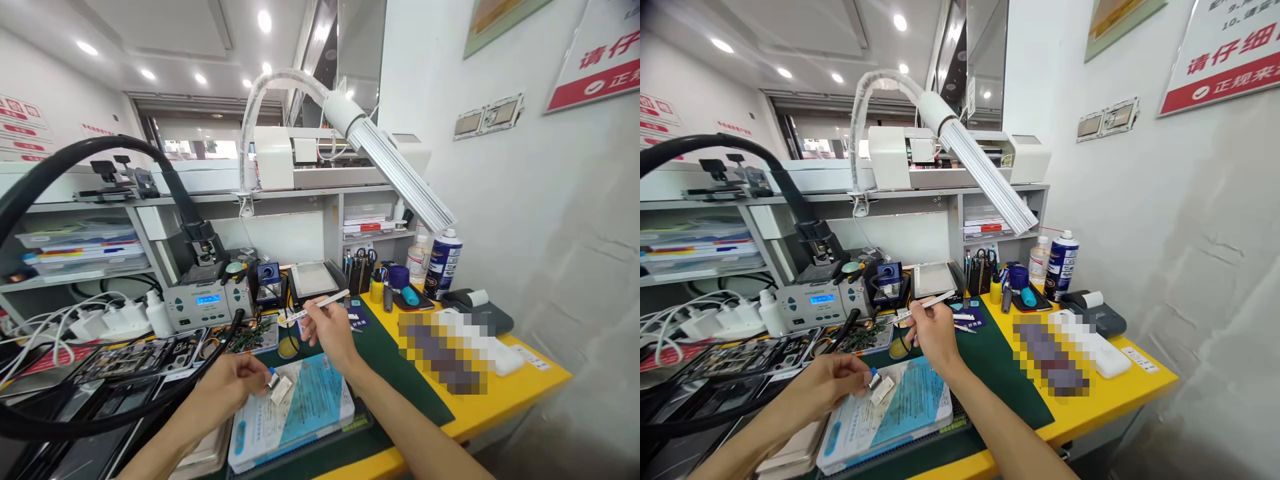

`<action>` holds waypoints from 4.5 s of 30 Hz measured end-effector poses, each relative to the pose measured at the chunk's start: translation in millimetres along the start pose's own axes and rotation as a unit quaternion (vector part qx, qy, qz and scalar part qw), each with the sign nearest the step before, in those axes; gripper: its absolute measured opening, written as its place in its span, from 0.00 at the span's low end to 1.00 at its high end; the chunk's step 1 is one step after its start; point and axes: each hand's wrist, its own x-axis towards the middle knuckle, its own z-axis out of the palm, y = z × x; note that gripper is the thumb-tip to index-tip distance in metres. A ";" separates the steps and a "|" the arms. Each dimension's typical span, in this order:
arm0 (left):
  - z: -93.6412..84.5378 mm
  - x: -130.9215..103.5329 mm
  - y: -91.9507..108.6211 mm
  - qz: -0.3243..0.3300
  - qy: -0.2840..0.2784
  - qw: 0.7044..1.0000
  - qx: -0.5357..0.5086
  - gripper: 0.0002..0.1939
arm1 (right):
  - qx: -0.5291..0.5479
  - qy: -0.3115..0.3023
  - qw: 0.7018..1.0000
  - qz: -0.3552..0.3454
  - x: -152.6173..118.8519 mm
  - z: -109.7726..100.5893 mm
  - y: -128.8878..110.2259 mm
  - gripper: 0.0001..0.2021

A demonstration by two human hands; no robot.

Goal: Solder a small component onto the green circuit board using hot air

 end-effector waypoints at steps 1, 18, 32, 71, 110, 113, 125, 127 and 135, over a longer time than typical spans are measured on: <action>0.2 1.4 -0.9 0.011 0.008 1.000 0.010 0.18 | 0.006 -0.001 1.000 0.004 0.5 0.3 0.8 0.11; 28.5 3.5 36.5 0.147 0.122 0.951 -0.243 0.34 | 0.255 -0.137 0.954 0.077 -13.2 3.5 -15.7 0.15; 33.8 -6.3 43.1 0.239 0.172 0.904 -0.311 0.26 | 0.275 -0.171 0.944 0.064 -32.3 6.2 -20.0 0.17; 47.1 -14.9 63.7 0.323 0.289 0.870 -0.234 0.09 | 0.381 -0.176 0.886 0.199 -40.3 13.7 -17.7 0.13; -85.6 -26.1 8.0 0.182 0.240 0.953 0.034 0.20 | 0.050 -0.097 0.990 0.085 -11.0 -11.6 -21.5 0.15; -104.9 -18.8 1.0 0.150 0.222 0.956 0.117 0.18 | 0.051 -0.090 0.991 0.085 -9.9 -13.0 -19.7 0.14; -84.8 35.8 -4.4 0.101 0.081 0.894 0.430 0.12 | 0.042 -0.101 0.991 0.079 -8.3 -7.8 -15.1 0.20; -78.8 44.0 -3.1 0.092 0.064 0.879 0.464 0.13 | 0.039 -0.112 0.990 0.079 -9.7 -8.0 -14.6 0.19; -69.6 58.9 0.6 0.060 0.034 0.841 0.536 0.14 | 0.035 -0.127 0.989 0.071 -9.8 -10.9 -16.7 0.17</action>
